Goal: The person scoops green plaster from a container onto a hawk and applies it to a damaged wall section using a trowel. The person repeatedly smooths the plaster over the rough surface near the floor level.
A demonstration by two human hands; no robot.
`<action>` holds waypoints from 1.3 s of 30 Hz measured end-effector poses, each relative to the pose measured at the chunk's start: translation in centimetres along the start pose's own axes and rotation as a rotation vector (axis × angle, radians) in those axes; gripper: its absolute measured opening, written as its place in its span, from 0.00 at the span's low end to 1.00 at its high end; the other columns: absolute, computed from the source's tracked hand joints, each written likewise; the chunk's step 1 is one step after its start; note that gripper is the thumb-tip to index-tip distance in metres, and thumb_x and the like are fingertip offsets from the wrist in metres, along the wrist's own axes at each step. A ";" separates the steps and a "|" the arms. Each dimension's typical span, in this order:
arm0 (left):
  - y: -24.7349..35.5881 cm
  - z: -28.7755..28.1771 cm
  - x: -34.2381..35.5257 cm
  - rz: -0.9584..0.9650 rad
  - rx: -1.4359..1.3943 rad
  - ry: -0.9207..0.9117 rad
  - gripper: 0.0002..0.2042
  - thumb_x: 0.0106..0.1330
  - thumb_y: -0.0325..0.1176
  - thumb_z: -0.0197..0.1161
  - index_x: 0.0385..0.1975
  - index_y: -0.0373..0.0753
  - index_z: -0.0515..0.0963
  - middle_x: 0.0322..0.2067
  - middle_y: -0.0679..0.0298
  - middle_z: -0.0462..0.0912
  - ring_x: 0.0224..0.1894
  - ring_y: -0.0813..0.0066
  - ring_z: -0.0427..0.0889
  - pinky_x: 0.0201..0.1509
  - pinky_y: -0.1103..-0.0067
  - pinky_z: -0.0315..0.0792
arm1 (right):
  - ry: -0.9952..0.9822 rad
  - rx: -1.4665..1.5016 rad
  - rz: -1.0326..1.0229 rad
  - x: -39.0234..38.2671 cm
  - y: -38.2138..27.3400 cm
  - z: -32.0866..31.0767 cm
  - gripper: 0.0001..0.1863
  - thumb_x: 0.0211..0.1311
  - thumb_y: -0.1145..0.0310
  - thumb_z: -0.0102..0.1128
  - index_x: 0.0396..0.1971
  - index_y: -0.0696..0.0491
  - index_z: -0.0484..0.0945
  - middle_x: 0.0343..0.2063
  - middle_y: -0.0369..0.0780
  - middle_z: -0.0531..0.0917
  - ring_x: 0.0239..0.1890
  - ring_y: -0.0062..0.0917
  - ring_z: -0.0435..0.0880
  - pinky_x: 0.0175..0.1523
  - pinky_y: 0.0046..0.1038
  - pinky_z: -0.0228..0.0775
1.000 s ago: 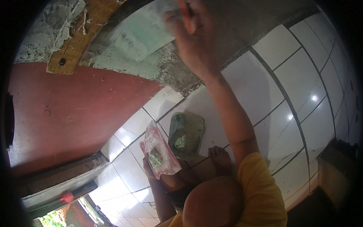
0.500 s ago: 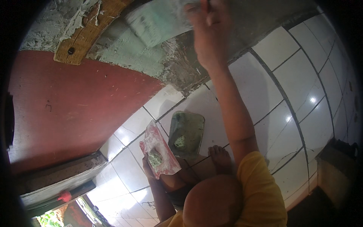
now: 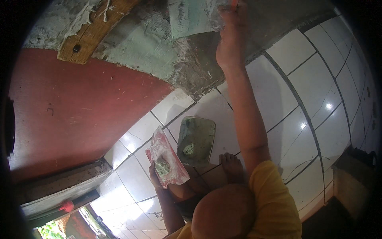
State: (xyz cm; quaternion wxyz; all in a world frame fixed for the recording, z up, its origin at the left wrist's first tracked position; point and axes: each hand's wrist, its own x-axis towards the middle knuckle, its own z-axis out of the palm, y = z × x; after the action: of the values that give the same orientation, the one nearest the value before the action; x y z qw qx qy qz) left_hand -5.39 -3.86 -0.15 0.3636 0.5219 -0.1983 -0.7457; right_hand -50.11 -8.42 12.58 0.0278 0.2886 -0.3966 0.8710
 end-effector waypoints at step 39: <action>-0.4 -1.2 0.7 -0.042 -0.032 -0.033 0.21 0.63 0.44 0.51 0.47 0.32 0.72 0.40 0.56 0.80 0.40 0.64 0.80 0.45 0.73 0.74 | -0.170 -0.429 -0.676 -8.1 -4.0 8.4 0.24 0.33 0.74 0.75 0.36 0.54 0.76 0.43 0.48 0.78 0.33 0.21 0.77 0.30 0.17 0.70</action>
State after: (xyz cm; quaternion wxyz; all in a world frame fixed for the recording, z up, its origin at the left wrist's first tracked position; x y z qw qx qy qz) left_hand -4.55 -4.01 -1.30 0.3526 0.5077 -0.1813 -0.7649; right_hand -38.19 -10.19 15.37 0.3393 0.4613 -0.4529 0.6834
